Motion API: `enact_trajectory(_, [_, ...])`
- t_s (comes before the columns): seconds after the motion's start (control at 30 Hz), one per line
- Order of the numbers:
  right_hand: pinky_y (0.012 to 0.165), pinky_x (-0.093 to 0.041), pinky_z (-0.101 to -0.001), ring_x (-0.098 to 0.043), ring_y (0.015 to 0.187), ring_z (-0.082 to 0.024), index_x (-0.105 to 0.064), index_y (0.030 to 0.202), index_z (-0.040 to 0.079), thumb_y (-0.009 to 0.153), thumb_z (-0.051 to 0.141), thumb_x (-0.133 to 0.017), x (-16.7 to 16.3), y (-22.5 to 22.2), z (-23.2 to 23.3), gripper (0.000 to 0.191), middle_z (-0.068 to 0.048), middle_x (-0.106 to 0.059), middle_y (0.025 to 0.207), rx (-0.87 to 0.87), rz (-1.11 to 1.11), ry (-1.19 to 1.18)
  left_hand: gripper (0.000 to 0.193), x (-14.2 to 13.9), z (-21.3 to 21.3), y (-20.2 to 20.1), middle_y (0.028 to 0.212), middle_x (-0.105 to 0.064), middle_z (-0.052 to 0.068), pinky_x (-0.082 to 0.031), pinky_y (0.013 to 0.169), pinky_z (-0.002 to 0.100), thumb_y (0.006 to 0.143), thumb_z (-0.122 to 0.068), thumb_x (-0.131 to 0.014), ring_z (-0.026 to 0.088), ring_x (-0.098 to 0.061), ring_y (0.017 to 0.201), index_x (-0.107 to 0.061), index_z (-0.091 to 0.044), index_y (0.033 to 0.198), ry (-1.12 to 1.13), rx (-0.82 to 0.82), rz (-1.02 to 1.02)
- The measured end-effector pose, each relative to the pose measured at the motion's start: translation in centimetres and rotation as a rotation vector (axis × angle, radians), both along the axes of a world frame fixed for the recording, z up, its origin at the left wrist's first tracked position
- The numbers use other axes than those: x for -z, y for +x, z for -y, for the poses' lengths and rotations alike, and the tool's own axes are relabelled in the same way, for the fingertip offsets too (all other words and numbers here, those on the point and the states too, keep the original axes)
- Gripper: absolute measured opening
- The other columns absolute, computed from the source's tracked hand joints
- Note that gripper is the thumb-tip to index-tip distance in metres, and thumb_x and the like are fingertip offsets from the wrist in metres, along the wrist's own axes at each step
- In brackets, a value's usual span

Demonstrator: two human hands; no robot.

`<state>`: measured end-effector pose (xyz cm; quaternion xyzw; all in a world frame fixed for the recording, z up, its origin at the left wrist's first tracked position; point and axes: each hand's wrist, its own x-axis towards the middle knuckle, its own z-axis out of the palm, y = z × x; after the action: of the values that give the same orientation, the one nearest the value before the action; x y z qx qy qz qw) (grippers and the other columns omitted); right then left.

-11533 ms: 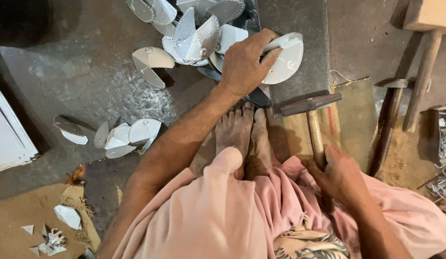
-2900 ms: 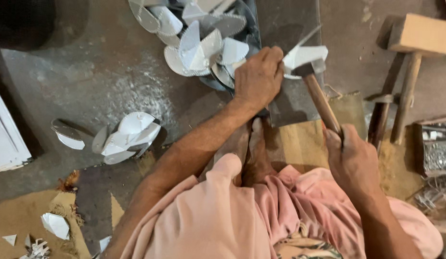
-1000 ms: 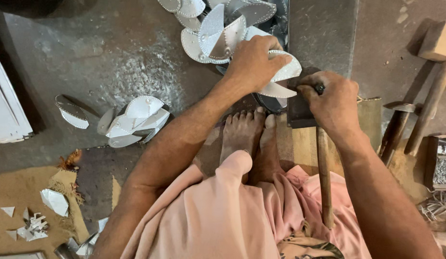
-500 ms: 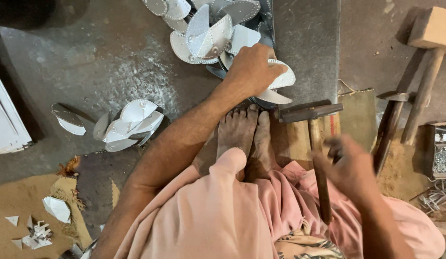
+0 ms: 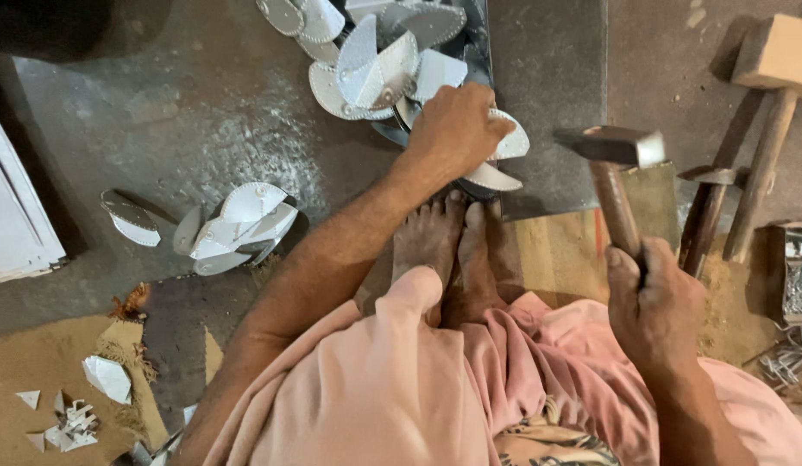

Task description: The person sits on the floor and hammers white metal shoe components one at a time on a metal stake, using a hammer to shape each piece, then sets the shaped piece onto a pile and picks up the next piece.

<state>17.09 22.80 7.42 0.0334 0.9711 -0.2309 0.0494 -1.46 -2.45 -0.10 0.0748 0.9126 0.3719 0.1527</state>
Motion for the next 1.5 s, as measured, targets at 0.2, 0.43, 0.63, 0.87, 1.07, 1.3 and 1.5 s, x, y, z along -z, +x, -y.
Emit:
enact_trajectory(0.2, [0.058, -0.047, -0.0506, -0.063, 0.065, -0.043, -0.055, 0.105, 0.001, 0.107, 0.026, -0.061, -0.5, -1.9, 2.0, 0.026, -0.025, -0.062, 0.075, 0.057, 0.153, -0.010, 0.037, -0.7, 0.0, 0.3, 0.090, -0.074, 0.023, -0.058, 0.073, 0.051, 0.083, -0.037, -0.078, 0.042, -0.073, 0.087, -0.073, -0.002, 0.094, 0.019, -0.018, -0.009])
enact_trajectory(0.43, [0.053, -0.043, -0.0426, -0.057, 0.057, -0.030, -0.059, 0.101, 0.004, 0.107, 0.031, -0.058, -1.2, -3.0, 2.0, 0.028, -0.016, -0.057, 0.065, 0.070, 0.233, -0.073, 0.036, -0.8, 0.0, 0.5, 0.088, -0.073, 0.025, -0.056, 0.077, 0.055, 0.085, -0.037, -0.075, 0.045, -0.071, 0.090, -0.073, -0.002, 0.091, -0.011, -0.023, 0.028])
enact_trajectory(0.63, [0.047, -0.037, -0.0247, -0.048, 0.056, -0.008, -0.057, 0.099, 0.008, 0.108, 0.035, -0.049, -3.6, -2.4, 1.1, 0.030, 0.003, -0.053, 0.070, 0.270, 0.064, -0.252, 0.034, 0.0, 0.1, 0.3, 0.090, -0.071, 0.026, -0.055, 0.076, 0.056, 0.083, -0.034, -0.073, 0.046, -0.070, 0.089, -0.071, -0.001, 0.091, -0.019, -0.018, -0.042])
enact_trajectory(0.87, [0.060, -0.045, -0.0459, -0.060, 0.071, -0.038, -0.058, 0.109, 0.002, 0.106, 0.034, -0.060, 2.3, -4.0, 1.8, 0.033, -0.020, -0.064, 0.074, -0.111, 0.195, 0.064, 0.031, -0.1, 0.2, 0.4, 0.091, -0.074, 0.023, -0.056, 0.080, 0.054, 0.086, -0.034, -0.070, 0.044, -0.070, 0.092, -0.072, -0.003, 0.088, -0.025, 0.007, 0.006])
enact_trajectory(1.07, [0.059, -0.048, -0.0499, -0.060, 0.067, -0.041, -0.063, 0.102, 0.000, 0.103, 0.034, -0.061, -0.9, -4.7, -0.7, 0.034, -0.026, -0.061, 0.075, 0.168, 0.026, -0.260, 0.022, -2.1, 8.7, 5.5, 0.090, -0.073, 0.021, -0.056, 0.073, 0.055, 0.083, -0.027, -0.071, 0.044, -0.071, 0.088, -0.073, -0.007, 0.092, -0.247, 0.125, 0.038])
enact_trajectory(1.3, [0.056, -0.044, -0.0458, -0.056, 0.062, -0.032, -0.062, 0.097, -0.001, 0.104, 0.028, -0.064, -4.0, -6.3, 1.0, 0.030, -0.019, -0.058, 0.071, 0.221, -0.250, -0.615, 0.021, -3.8, 23.8, 8.6, 0.104, -0.073, 0.021, -0.057, 0.083, 0.054, 0.079, -0.017, -0.070, 0.042, -0.070, 0.101, -0.077, -0.007, 0.097, -0.795, -0.005, 0.208])
enact_trajectory(1.5, [0.053, -0.041, -0.0422, -0.053, 0.059, -0.024, -0.062, 0.092, -0.002, 0.105, 0.024, -0.066, 2.9, -8.4, 2.3, 0.029, -0.014, -0.056, 0.068, 0.261, -0.138, -0.697, 0.048, -3.8, 22.9, 0.2, 0.125, -0.063, 0.015, -0.053, 0.092, 0.052, 0.086, -0.025, -0.078, 0.042, -0.062, 0.115, -0.062, -0.014, 0.130, -0.454, -0.343, -0.274])
